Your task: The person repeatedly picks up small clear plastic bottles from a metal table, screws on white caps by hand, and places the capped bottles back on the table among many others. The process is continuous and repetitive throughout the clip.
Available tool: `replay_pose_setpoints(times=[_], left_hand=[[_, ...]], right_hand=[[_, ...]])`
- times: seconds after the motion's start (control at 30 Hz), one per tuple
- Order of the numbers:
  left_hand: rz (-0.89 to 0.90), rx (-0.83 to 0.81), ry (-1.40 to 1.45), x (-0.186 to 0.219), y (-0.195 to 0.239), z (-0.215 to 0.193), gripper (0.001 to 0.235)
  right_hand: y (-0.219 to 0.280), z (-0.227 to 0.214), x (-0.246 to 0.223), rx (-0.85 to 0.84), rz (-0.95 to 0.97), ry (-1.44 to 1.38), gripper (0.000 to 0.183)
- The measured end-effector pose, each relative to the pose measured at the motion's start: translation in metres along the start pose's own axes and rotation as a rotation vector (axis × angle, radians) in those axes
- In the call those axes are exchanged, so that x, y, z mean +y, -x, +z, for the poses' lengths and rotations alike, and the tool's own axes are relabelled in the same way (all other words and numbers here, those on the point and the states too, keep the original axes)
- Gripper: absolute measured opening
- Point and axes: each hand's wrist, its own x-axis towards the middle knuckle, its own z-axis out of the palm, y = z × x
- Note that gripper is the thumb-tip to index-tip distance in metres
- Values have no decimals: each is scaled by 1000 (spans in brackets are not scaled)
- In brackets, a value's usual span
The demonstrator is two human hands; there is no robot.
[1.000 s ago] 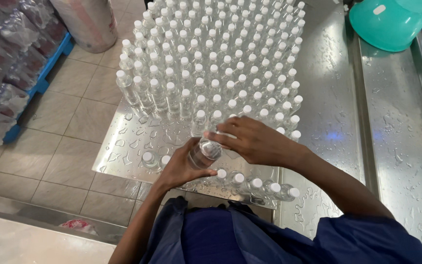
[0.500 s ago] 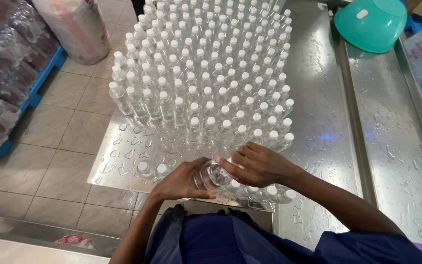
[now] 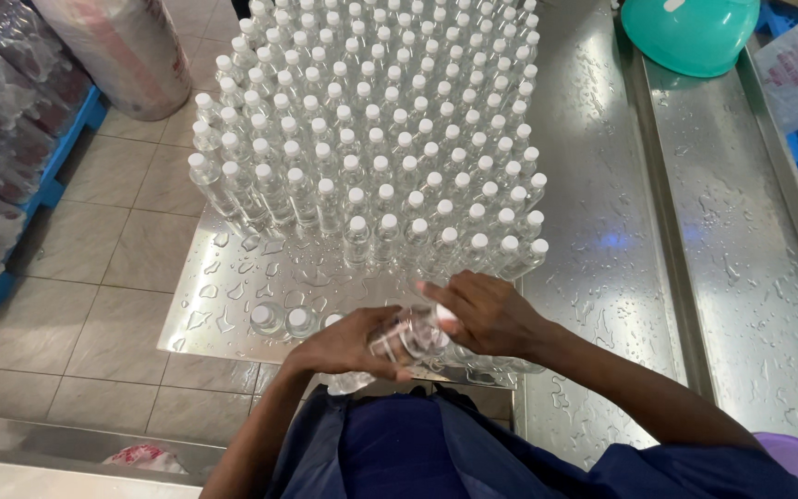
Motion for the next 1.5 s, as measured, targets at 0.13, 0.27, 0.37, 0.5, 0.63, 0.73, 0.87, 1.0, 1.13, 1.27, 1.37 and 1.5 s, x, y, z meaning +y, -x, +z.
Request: replay_pose_setpoints(times=[0.13,0.27,0.37,0.5,0.63,0.73,0.87,1.0,1.13,1.27,1.37,1.5], left_hand=[[225,-360,182,-29,-16,-5,54],[-24,-743,518,-78,-31,1,53],[-58,-514,503,-61,-22,3,53],[-222,178,-372,-20,-23,19,90],[-177,447,-956,-62,-48,43,83],[-139,410,-964,-58,-42,36,93],[-207,323,-459,4,-9,10,89],[-190,308,-412,1,0,6,93],[-152,598,-720,-21,-4,12,81],[-141,844,-815,-52,-8,-21,88],[-91,953,-761,-65,1,-58,100],[-54,1015,-680,-50,48,-75,115]], right_hand=[[-19,-35,-29,176,-429,75,47],[-15,-24,-35,43,-531,137,35],[7,11,-29,-18,-139,-8,36],[-16,4,-6,-471,922,-436,66],[-2,54,47,-412,1095,-684,55],[-12,17,21,-395,1231,-889,46],[-9,8,15,-233,535,-439,52],[-12,28,4,32,400,-472,52],[-71,8,3,-188,740,-617,57],[-135,2,15,-241,622,-556,56],[-175,16,23,-276,470,-505,52],[-206,89,44,-409,433,-439,57]])
